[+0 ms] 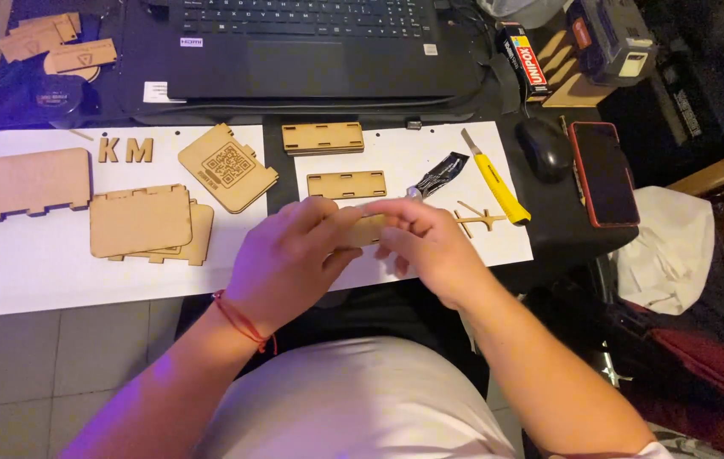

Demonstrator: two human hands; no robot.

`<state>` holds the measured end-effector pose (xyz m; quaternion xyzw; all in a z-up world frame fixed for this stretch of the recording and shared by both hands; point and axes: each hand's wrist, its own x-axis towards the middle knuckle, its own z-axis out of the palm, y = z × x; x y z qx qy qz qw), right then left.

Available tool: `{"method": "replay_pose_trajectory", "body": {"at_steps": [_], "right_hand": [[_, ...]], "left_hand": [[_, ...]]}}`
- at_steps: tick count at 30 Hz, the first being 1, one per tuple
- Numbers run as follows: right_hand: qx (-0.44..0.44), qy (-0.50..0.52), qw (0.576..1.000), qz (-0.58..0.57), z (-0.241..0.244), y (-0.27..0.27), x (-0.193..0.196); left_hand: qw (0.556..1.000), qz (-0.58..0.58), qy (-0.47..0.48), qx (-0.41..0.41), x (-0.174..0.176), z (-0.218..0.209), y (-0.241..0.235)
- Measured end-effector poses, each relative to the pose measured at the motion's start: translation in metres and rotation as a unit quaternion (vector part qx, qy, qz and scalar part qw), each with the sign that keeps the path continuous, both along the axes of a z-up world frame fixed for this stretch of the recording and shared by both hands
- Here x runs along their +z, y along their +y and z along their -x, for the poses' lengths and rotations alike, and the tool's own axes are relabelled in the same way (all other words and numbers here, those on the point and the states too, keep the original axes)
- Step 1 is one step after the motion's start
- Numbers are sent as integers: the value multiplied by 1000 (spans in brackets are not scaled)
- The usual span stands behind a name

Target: Assembling laser-cut wooden box components using glue and hand tools at a workbench.

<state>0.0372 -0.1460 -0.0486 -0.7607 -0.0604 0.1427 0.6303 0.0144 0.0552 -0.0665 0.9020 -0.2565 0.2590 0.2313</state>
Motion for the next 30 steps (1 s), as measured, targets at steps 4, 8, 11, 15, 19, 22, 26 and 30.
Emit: {"method": "replay_pose_trajectory", "body": {"at_steps": [4, 8, 11, 15, 19, 22, 26, 30], "right_hand": [[-28, 103, 993, -47, -4, 12, -11], [-46, 126, 988, -73, -5, 16, -9], [-58, 143, 984, -87, -6, 18, -6], [-68, 165, 978, -106, -9, 16, -17], [-67, 186, 963, -182, -10, 13, -26], [-70, 193, 954, -218, -11, 11, -32], [-79, 159, 952, -251, -9, 11, -37], [-84, 158, 929, -324, -10, 8, -55]], "left_hand": [[999, -10, -44, -18, -6, -2, 1], [998, -26, -64, -9, -10, -3, -1], [997, -34, -70, 20, -10, -1, -1], [998, -53, -38, -3, -2, 3, 1], [1000, -17, 8, -6, -3, 2, 1], [998, 21, 54, -21, 5, 2, 3], [993, 39, 112, -23, 6, 0, 6], [987, 55, 153, -18, 5, -1, 6]]}}
